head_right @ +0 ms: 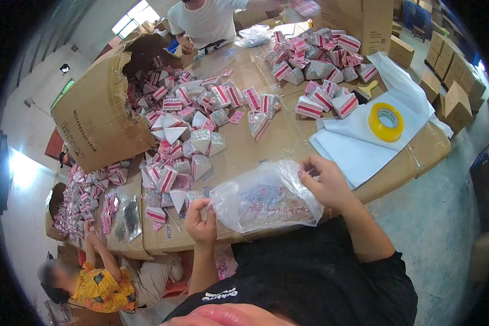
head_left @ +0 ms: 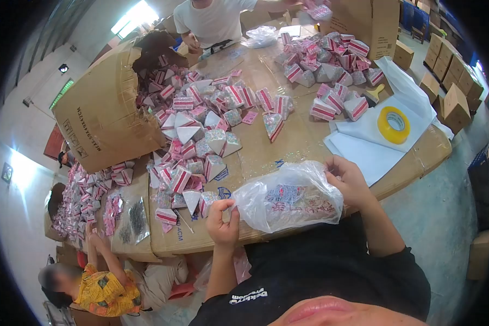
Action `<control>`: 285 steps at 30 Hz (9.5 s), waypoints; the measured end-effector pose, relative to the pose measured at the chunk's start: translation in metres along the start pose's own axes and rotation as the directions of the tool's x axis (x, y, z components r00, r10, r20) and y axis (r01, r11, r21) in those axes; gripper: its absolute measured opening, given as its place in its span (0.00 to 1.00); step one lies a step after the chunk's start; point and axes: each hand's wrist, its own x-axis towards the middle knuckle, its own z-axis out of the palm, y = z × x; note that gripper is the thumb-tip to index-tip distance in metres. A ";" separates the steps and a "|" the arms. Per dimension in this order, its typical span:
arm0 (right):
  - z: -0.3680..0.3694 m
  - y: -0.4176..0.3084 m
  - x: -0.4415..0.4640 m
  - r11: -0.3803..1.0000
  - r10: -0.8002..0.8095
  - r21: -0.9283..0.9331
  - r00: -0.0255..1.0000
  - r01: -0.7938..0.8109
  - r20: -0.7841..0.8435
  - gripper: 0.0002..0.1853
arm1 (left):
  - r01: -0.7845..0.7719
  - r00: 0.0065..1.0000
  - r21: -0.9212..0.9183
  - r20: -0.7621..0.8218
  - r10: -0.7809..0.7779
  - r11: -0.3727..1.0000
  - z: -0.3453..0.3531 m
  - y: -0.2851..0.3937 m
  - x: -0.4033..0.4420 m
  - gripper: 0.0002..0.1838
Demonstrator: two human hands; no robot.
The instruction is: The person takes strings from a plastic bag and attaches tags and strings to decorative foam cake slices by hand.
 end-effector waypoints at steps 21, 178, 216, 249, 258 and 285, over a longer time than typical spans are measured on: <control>0.040 -0.085 -0.032 0.726 -0.405 -0.318 0.753 0.609 0.519 0.20 | -0.214 0.976 -0.172 -0.073 0.204 0.962 -0.002 0.048 0.020 0.37; 0.097 -0.033 -0.041 0.941 -0.258 0.217 0.965 0.261 -0.044 0.07 | 0.613 0.563 -0.782 0.532 -0.632 -0.112 0.064 0.070 -0.011 0.16; 0.102 -0.005 -0.044 0.864 -0.503 -0.093 0.848 0.495 -0.164 0.07 | 0.553 0.713 -0.831 0.434 -0.550 0.060 0.075 0.091 -0.018 0.13; 0.068 -0.005 -0.001 0.825 -0.563 -0.219 0.797 0.522 -0.219 0.07 | 0.575 0.724 -0.814 0.551 -0.414 -0.079 0.083 0.086 -0.018 0.09; 0.080 0.009 -0.029 0.973 -0.217 0.037 0.957 0.228 -0.195 0.05 | 0.575 0.733 -0.818 0.530 -0.427 -0.030 0.084 0.081 -0.018 0.08; 0.086 0.002 -0.057 0.930 -0.364 -0.043 0.931 0.365 0.023 0.05 | 0.644 0.704 -0.738 0.467 -0.535 0.201 0.068 0.082 -0.051 0.10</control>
